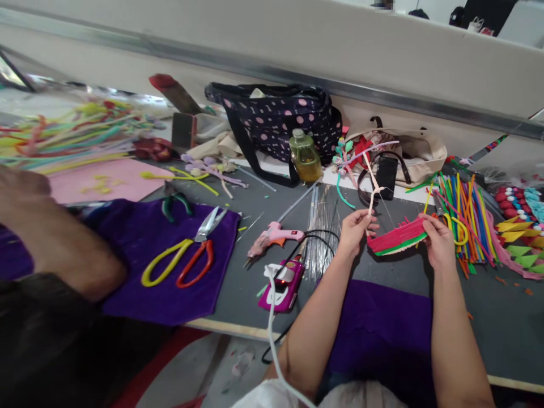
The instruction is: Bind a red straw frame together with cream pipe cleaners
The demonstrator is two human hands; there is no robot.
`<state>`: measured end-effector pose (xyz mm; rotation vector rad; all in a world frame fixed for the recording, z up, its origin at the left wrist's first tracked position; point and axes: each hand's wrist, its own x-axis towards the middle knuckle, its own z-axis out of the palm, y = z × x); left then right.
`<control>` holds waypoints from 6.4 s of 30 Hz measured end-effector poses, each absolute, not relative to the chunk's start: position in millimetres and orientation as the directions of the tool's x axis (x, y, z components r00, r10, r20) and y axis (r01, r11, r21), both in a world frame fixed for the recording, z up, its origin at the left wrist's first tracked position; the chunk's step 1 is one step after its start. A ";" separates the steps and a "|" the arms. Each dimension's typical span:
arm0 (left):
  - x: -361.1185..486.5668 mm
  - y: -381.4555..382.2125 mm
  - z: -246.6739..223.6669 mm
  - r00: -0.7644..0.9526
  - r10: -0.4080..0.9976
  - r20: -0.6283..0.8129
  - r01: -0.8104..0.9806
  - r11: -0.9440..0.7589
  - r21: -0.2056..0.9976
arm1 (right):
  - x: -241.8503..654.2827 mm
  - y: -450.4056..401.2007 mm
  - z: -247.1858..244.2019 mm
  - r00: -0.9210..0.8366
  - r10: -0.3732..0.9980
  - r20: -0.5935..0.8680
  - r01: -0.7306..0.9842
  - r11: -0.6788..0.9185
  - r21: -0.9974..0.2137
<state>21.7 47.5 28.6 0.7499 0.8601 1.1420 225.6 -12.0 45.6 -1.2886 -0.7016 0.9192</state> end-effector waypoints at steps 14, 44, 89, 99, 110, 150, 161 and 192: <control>31.5 39.5 27.5 0.282 0.931 -0.232 -0.607 0.361 0.708 | 225.0 -9.0 37.1 0.503 0.848 -0.169 -0.321 0.002 -0.947; 33.6 33.0 37.5 0.308 0.928 -0.212 -0.558 0.356 0.750 | 219.5 -14.3 47.1 0.412 0.869 -0.274 -0.518 -0.024 -0.855; 35.0 30.8 40.4 0.285 0.936 -0.205 -0.496 0.327 0.804 | 227.7 -14.3 39.5 0.699 0.683 0.209 0.144 0.152 -0.978; 37.5 30.1 39.0 0.257 0.942 -0.217 -0.537 0.326 0.778 | 221.6 -10.4 44.7 0.634 0.773 -0.025 -0.271 0.192 -0.943; 36.1 31.5 39.2 0.277 0.932 -0.234 -0.536 0.352 0.767 | 214.8 -9.6 40.5 0.468 0.854 -0.229 -0.466 0.018 -0.885; 37.6 42.4 33.2 0.281 0.895 -0.347 -0.426 0.440 0.790 | 375.1 -80.0 19.9 0.918 0.284 0.278 0.395 -0.720 -0.571; 37.6 42.5 30.6 0.297 0.895 -0.332 -0.425 0.436 0.794 | 358.4 -65.3 21.2 0.800 0.491 0.346 0.596 -0.578 -0.557; 36.5 40.0 30.9 0.273 0.897 -0.347 -0.477 0.440 0.761 | 332.0 40.7 64.9 0.446 0.819 0.361 0.895 -0.403 -0.192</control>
